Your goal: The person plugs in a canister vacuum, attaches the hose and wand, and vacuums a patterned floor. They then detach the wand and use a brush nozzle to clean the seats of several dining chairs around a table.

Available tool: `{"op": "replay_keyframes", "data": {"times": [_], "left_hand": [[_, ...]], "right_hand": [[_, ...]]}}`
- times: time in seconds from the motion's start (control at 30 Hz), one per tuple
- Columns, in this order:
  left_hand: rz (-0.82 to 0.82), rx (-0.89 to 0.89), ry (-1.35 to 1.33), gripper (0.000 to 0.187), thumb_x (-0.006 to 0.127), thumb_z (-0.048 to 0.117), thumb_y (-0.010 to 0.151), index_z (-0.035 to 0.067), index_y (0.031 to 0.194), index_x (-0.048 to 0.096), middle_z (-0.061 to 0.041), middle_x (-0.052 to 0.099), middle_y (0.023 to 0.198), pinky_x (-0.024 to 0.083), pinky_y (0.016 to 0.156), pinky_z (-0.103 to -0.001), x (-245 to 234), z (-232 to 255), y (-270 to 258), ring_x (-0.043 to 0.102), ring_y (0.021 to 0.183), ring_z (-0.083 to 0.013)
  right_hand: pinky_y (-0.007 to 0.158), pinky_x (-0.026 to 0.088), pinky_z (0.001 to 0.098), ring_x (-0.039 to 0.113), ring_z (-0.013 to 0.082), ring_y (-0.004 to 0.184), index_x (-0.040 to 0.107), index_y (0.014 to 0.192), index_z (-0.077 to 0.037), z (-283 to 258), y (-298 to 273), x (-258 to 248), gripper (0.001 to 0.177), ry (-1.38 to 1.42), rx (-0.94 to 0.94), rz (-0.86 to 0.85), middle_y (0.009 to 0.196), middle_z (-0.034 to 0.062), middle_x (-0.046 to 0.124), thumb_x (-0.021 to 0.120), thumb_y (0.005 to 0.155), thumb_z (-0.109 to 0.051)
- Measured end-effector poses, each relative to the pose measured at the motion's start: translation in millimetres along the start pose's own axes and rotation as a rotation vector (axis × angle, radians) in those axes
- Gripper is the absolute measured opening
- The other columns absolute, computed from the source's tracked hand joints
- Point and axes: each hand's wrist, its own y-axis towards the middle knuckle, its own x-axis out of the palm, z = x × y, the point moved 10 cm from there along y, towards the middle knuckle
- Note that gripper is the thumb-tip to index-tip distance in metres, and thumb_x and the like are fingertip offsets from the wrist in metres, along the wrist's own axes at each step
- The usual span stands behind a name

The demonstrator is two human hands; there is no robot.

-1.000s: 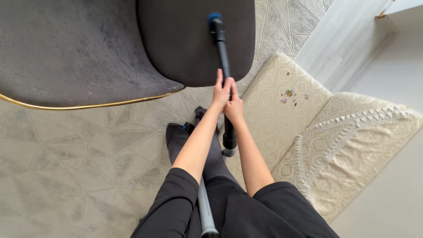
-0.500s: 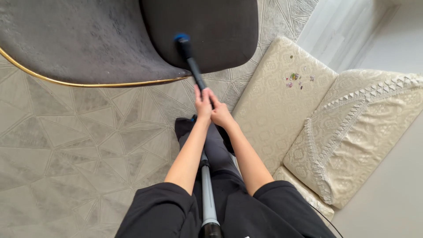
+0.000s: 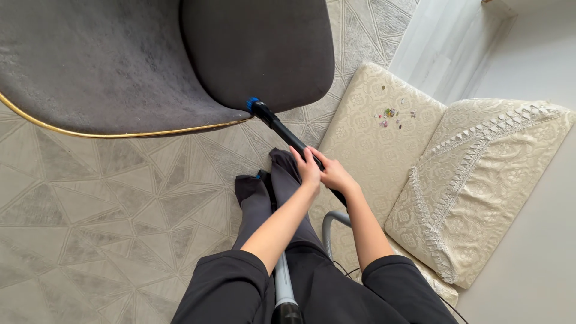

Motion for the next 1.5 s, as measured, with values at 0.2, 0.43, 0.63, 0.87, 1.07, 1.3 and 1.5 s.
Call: {"op": "replay_keyframes", "data": {"times": [0.2, 0.43, 0.63, 0.87, 1.07, 1.3, 1.5], "left_hand": [[-0.150, 0.006, 0.034, 0.068, 0.046, 0.029, 0.108, 0.014, 0.164, 0.012, -0.030, 0.013, 0.165, 0.019, 0.125, -0.051, 21, 14, -32, 0.016, 0.152, -0.0420], [-0.348, 0.256, 0.078, 0.067, 0.054, 0.027, 0.105, 0.019, 0.163, 0.022, -0.031, 0.029, 0.160, 0.031, 0.120, -0.052, 60, 96, 19, 0.030, 0.148, -0.0441], [-0.183, 0.307, 0.032, 0.065, 0.053, 0.031, 0.106, 0.023, 0.163, 0.023, -0.025, 0.030, 0.162, 0.031, 0.121, -0.049, 7, 135, 92, 0.031, 0.148, -0.0392], [0.131, 0.224, 0.020, 0.063, 0.053, 0.037, 0.107, 0.031, 0.163, 0.025, -0.017, 0.031, 0.164, 0.031, 0.122, -0.045, -74, 112, 139, 0.033, 0.149, -0.0320], [0.126, 0.276, 0.055, 0.067, 0.054, 0.033, 0.107, 0.025, 0.164, 0.021, -0.022, 0.022, 0.166, 0.025, 0.125, -0.047, -30, 106, 182, 0.025, 0.152, -0.0354], [-0.263, 0.170, 0.251, 0.072, 0.060, 0.039, 0.099, 0.031, 0.161, 0.025, -0.027, 0.044, 0.153, 0.041, 0.115, -0.052, 101, 156, 181, 0.043, 0.140, -0.0436], [-0.389, 0.148, 0.380, 0.062, 0.062, 0.043, 0.098, 0.035, 0.155, 0.040, -0.025, 0.053, 0.147, 0.052, 0.103, -0.051, 126, 167, 253, 0.054, 0.133, -0.0424]], "right_hand": [[0.088, 0.055, 0.0567, 0.070, 0.0491, 0.093, 0.039, 0.152, -0.047, 25, -29, -10, 0.068, -0.002, 0.081, 0.140, 0.083, 0.0315, 0.072, 0.059, 0.087, -0.040], [0.087, 0.050, 0.0624, 0.065, 0.0578, 0.096, 0.035, 0.157, -0.035, -12, 31, -33, 0.077, 0.165, -0.064, 0.478, 0.096, 0.0393, 0.068, 0.061, 0.084, -0.030], [0.090, 0.050, 0.0618, 0.065, 0.0533, 0.103, 0.037, 0.155, -0.039, -56, 107, 3, 0.075, 0.278, -0.084, 0.416, 0.096, 0.0385, 0.069, 0.066, 0.087, -0.035], [0.098, 0.053, 0.0548, 0.067, 0.0484, 0.104, 0.035, 0.151, -0.055, -111, 144, 52, 0.072, 0.048, -0.238, 0.014, 0.101, 0.0265, 0.074, 0.062, 0.084, -0.048], [0.092, 0.055, 0.0555, 0.070, 0.0471, 0.096, 0.034, 0.150, -0.055, -91, 174, 9, 0.071, -0.036, -0.217, 0.099, 0.086, 0.0275, 0.073, 0.062, 0.085, -0.052], [0.097, 0.051, 0.0602, 0.065, 0.0558, 0.103, 0.034, 0.155, -0.042, -71, 173, -82, 0.069, 0.200, -0.008, 0.447, 0.097, 0.0422, 0.067, 0.058, 0.090, -0.039], [0.099, 0.049, 0.0608, 0.064, 0.0569, 0.106, 0.026, 0.158, -0.034, -104, 206, -99, 0.072, 0.265, 0.041, 0.522, 0.098, 0.0418, 0.068, 0.055, 0.092, -0.035]]}}
